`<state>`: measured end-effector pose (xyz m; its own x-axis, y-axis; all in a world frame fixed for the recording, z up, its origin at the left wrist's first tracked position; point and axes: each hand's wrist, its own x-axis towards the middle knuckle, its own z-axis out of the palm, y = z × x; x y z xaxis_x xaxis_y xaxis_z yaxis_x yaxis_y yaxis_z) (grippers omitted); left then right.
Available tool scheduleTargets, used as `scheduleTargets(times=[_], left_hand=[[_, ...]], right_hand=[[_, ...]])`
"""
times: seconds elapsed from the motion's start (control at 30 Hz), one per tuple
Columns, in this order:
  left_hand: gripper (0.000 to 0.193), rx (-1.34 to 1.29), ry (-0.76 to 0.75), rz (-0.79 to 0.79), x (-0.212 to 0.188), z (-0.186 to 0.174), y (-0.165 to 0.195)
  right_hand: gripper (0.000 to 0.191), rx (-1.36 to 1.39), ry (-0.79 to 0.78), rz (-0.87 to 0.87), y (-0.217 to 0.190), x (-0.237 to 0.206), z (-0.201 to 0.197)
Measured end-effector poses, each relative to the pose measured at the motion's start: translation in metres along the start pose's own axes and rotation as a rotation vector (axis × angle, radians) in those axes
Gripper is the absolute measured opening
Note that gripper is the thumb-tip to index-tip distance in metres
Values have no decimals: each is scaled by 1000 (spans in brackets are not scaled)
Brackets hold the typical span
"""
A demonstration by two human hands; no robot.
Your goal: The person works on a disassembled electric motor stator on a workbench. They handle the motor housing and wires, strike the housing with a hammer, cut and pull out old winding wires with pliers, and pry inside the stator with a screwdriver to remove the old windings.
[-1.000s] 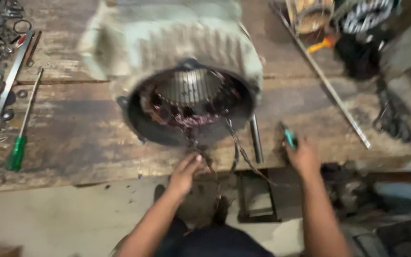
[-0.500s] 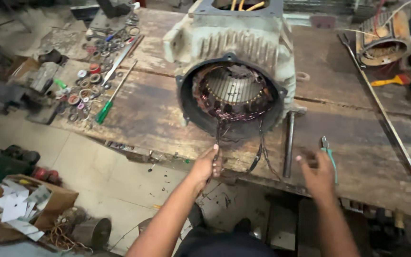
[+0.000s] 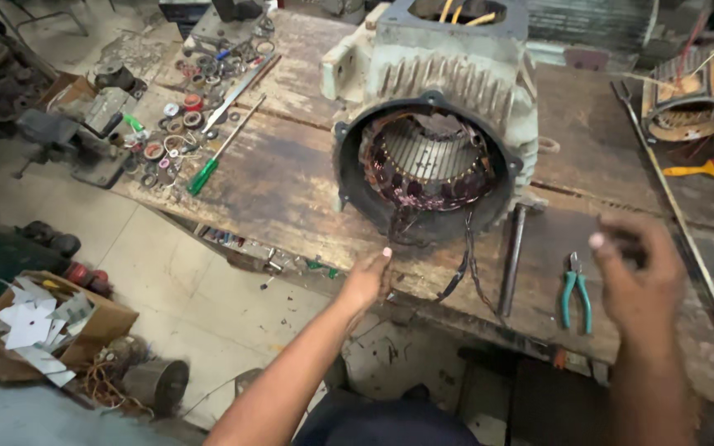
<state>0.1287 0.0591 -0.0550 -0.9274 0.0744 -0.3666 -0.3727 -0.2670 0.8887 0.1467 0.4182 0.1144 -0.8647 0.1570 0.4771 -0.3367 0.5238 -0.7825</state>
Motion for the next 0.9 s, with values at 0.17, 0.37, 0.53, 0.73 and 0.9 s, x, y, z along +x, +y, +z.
scheduleTargets(times=[0.17,0.37,0.53,0.73,0.9], left_hand=[[27,-95,-87,-149,4,-2,5],[42,-84,-61,-217,25,12,36],[34,-269,-6,-235,29,15,28],[33,-117,-21,-213,36,-17,26],[37,223,-82,-35,36,-40,35]], right_hand=[[28,-162,-137,-416,-101,65,13],[45,-503,-261,-759,-157,119,79],[58,-679,-162,-952,-156,144,141],[56,-787,-114,-990,-132,152,169],[47,-791,-109,-994,-117,147,166]])
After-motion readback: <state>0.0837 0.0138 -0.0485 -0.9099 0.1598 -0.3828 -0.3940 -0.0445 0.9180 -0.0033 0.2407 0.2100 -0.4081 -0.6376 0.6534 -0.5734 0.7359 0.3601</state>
